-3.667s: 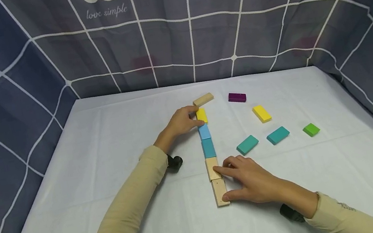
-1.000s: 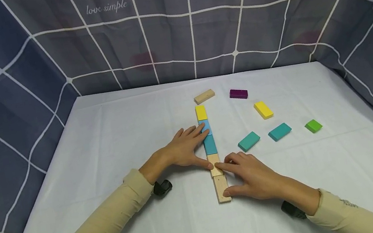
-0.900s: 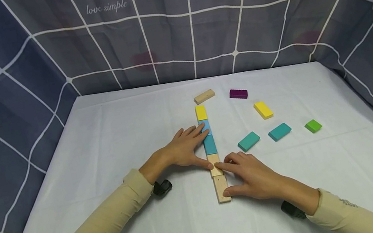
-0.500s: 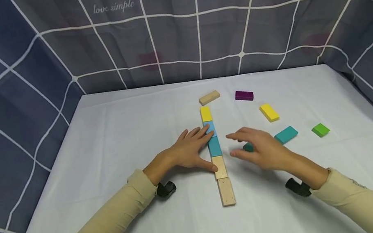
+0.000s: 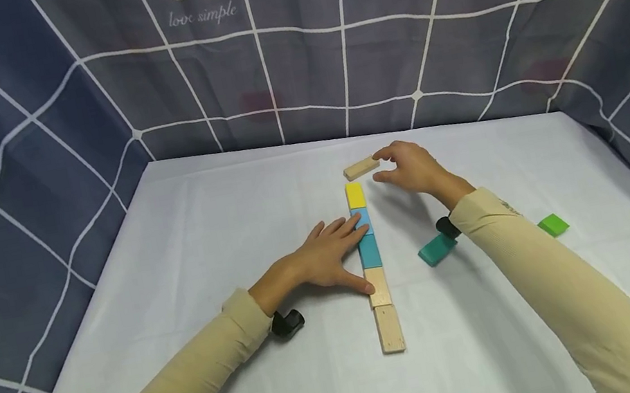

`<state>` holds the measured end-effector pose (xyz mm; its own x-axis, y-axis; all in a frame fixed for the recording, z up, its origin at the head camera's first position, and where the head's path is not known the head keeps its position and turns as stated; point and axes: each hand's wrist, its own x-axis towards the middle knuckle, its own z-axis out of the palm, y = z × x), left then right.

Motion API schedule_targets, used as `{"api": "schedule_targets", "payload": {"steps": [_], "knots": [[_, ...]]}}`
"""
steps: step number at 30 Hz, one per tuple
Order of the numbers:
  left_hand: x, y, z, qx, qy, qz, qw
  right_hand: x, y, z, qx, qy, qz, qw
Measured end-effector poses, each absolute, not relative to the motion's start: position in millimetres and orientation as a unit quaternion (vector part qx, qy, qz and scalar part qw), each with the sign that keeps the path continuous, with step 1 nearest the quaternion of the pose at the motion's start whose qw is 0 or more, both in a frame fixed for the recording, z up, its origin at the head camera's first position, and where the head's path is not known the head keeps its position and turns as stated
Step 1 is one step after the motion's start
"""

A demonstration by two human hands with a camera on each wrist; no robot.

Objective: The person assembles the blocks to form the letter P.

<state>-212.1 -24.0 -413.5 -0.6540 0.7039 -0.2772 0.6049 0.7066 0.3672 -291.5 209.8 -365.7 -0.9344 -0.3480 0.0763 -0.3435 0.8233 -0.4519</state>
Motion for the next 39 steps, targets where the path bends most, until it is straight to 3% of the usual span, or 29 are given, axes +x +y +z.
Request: {"api": "schedule_targets", "payload": {"steps": [9, 27, 39], "knots": [[-210, -26, -415, 0.364, 0.903, 0.115, 0.195, -323, 196, -373, -0.161, 0.962, -0.214, 0.048], [-209, -26, -416, 0.363, 0.902, 0.122, 0.198, -339, 178, -384, -0.155, 0.963, -0.19, 0.109], [-209, -27, -414, 0.359, 0.902, 0.132, 0.199, -336, 178, -392, -0.145, 0.975, -0.155, 0.061]]}}
